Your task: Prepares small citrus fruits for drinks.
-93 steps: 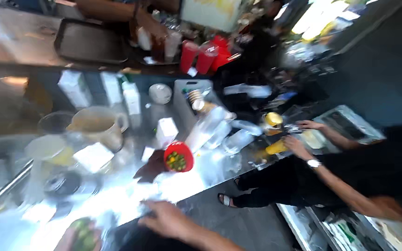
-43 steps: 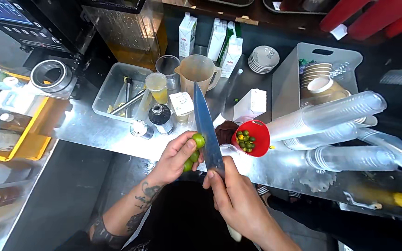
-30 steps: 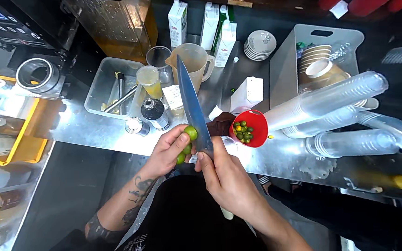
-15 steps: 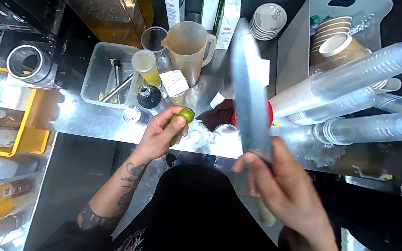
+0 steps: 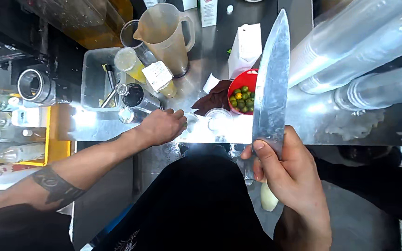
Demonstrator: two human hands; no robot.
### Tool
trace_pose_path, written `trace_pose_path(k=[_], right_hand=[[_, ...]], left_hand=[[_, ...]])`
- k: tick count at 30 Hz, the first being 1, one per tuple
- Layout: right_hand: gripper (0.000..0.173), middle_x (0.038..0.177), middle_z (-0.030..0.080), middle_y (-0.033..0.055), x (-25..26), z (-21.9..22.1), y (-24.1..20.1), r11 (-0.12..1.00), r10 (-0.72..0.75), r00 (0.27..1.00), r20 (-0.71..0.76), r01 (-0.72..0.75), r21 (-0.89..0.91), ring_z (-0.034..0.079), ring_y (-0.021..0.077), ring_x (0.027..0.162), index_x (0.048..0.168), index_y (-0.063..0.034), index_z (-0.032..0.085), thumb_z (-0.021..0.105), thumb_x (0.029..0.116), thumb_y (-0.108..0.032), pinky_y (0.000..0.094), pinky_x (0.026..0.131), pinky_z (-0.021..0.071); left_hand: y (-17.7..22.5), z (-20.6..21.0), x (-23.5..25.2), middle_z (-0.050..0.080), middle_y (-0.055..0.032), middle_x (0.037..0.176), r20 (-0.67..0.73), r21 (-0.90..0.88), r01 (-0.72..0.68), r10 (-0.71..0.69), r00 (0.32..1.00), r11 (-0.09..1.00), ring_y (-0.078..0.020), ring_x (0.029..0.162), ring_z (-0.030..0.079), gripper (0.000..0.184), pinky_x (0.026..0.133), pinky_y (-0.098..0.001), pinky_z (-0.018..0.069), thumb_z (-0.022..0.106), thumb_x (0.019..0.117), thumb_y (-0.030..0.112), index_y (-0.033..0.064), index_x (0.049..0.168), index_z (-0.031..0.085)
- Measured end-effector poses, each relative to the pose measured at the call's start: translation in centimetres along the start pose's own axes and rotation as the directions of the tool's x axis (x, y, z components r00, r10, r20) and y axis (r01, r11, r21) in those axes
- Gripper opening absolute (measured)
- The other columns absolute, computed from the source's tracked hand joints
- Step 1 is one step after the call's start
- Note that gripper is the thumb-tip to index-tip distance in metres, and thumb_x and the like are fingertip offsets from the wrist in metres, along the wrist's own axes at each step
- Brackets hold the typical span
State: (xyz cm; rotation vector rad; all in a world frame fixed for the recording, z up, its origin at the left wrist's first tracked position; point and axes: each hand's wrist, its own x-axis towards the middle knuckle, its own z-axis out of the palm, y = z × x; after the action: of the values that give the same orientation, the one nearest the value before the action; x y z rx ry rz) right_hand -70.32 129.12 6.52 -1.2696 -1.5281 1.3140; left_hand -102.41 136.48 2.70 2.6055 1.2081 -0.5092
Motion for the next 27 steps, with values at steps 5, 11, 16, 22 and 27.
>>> trace_pose_path(k=[5, 11, 16, 22, 27], right_hand=[[0.018, 0.079, 0.071, -0.0027, -0.3, -1.4, 0.8, 1.0, -0.004, 0.999, -0.039, 0.005, 0.029, 0.058, 0.0097, 0.046, 0.122, -0.0153, 0.051, 0.048, 0.1058, -0.024, 0.0246, 0.038, 0.0512], [0.02, 0.08, 0.071, -0.002, -0.3, -2.3, 1.4, 0.998, -0.013, 0.999, -0.043, 0.015, 0.054, 0.058, 0.0101, 0.046, 0.123, -0.0151, 0.05, 0.049, 0.1059, -0.025, 0.0248, 0.038, 0.0509], [0.02, 0.08, 0.07, -0.0018, 0.1, -2.7, 1.2, 0.998, -0.033, 0.999, -0.024, 0.035, 0.047, 0.058, 0.01, 0.046, 0.123, -0.0152, 0.051, 0.05, 0.106, -0.026, 0.0252, 0.038, 0.0509], [0.021, 0.079, 0.07, -0.0013, 0.5, -2.2, 0.8, 0.998, -0.062, 0.998, 0.013, 0.062, 0.031, 0.058, 0.0103, 0.046, 0.124, -0.0138, 0.05, 0.05, 0.1061, -0.025, 0.0255, 0.039, 0.0517], [0.021, 0.081, 0.072, -0.0013, 0.8, -1.2, 0.4, 0.999, -0.047, 0.998, 0.04, 0.046, 0.024, 0.059, 0.0103, 0.047, 0.124, -0.0147, 0.051, 0.05, 0.1065, -0.026, 0.0248, 0.04, 0.0517]], left_hand=[[0.7, 0.2, 1.5, 0.065, -0.0151, 0.102, 0.08, 0.065, -0.053, 0.047, 0.996, 0.996, -0.0373, 0.084, 0.068, 0.033, 0.06, -0.0514, 0.0559, 0.045, 0.1073, 0.029, 0.0048, 0.101, 0.066], [1.3, -0.1, 2.5, 0.065, -0.0137, 0.102, 0.135, 0.081, -0.058, 0.047, 0.99, 0.995, -0.0358, 0.086, 0.068, 0.025, 0.061, -0.0497, 0.0557, 0.047, 0.1057, 0.022, 0.006, 0.101, 0.066], [1.4, 0.4, 2.6, 0.066, -0.0133, 0.1, 0.103, 0.064, -0.018, 0.011, 0.995, 0.998, -0.0361, 0.087, 0.068, 0.025, 0.061, -0.05, 0.0554, 0.048, 0.1049, 0.021, 0.0056, 0.098, 0.067], [1.7, 0.4, 2.4, 0.065, -0.015, 0.107, 0.118, 0.015, 0.096, -0.097, 0.988, 0.995, -0.0385, 0.092, 0.068, 0.025, 0.067, -0.054, 0.0569, 0.058, 0.1034, 0.029, 0.0057, 0.106, 0.067], [0.7, -1.1, 1.4, 0.063, -0.0145, 0.116, 0.117, -0.164, 0.163, -0.145, 0.983, 0.973, -0.033, 0.088, 0.069, 0.034, 0.072, -0.054, 0.0579, 0.055, 0.0978, 0.027, 0.0071, 0.124, 0.065]])
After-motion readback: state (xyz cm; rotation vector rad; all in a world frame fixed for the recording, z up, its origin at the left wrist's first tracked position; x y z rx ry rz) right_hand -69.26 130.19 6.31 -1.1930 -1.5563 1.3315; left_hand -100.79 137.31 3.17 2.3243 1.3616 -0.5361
